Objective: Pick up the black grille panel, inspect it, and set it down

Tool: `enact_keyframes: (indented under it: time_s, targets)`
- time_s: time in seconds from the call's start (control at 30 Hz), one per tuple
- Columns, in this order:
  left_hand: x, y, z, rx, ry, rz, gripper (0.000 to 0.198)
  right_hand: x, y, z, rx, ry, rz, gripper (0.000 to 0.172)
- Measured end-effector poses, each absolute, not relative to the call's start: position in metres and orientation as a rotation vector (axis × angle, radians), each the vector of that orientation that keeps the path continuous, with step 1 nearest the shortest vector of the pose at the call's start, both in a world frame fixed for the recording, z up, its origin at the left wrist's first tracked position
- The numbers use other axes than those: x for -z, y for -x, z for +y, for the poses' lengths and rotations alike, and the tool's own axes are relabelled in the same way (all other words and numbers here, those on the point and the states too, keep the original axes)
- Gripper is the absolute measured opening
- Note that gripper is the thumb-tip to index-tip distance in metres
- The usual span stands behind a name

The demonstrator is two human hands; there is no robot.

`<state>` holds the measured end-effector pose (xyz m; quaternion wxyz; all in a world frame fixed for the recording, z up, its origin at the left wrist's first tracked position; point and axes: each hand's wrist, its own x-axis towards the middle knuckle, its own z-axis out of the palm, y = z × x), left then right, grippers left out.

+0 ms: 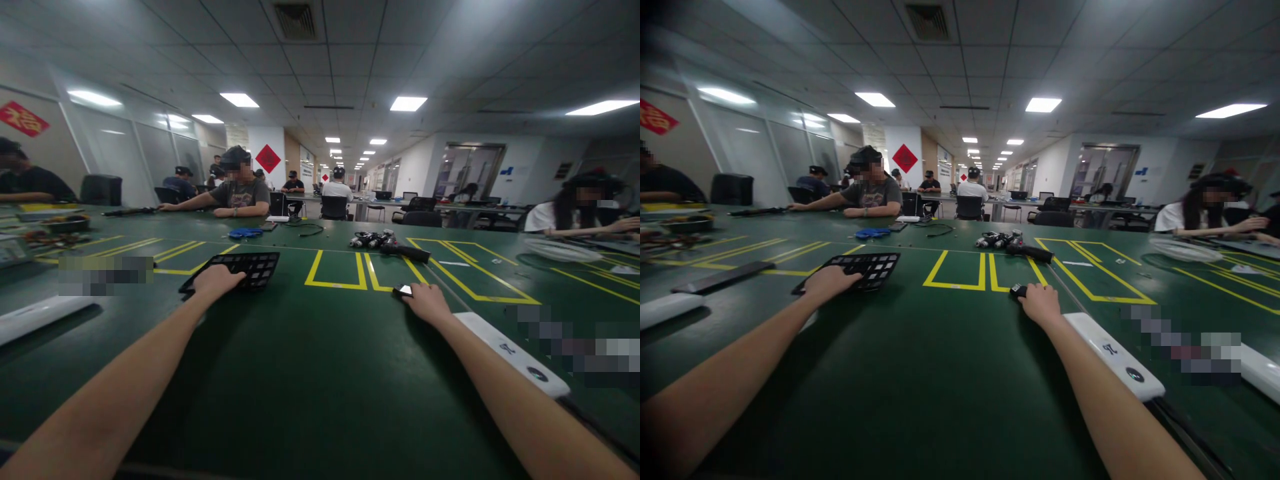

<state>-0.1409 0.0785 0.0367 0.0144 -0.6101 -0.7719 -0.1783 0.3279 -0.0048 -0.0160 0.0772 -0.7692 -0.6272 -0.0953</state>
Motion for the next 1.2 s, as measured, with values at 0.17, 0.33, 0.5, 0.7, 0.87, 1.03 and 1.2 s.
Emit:
enact_keyframes:
  time_s: [0.17, 0.33, 0.5, 0.7, 0.87, 1.03, 1.2]
  targets:
    - [-0.035, 0.144, 0.08, 0.417, 1.849, -2.441, 0.052, 0.019, -0.326, -0.004, 0.253, 2.314, -1.83, 0.047]
    - [-0.033, 0.097, 0.072, 0.641, 2.076, -2.026, 0.042, 0.009, -0.309, -0.01, 0.397, 2.097, -1.787, 0.059]
    - [-0.006, 0.037, 0.059, 0.615, 2.561, -1.638, 0.05, 0.013, -0.26, -0.03, 0.153, 1.777, -2.109, 0.065]
    - [0.005, 0.029, 0.056, 0.38, 2.713, -1.556, 0.041, 0.024, -0.23, -0.046, -0.169, 1.662, -2.337, 0.065]
    - [-0.005, 0.014, 0.028, 0.504, 2.622, -1.402, 0.046, 0.018, -0.232, -0.044, -0.109, 1.636, -2.312, 0.061]
    - [-0.013, -0.017, -0.033, 0.331, 3.08, -0.977, 0.051, 0.007, -0.258, -0.033, 0.278, 1.716, -2.111, 0.05]
    - [-0.019, -0.029, -0.063, 0.157, 3.318, -0.662, 0.048, 0.009, -0.302, -0.024, 0.473, 2.052, -1.883, 0.047]
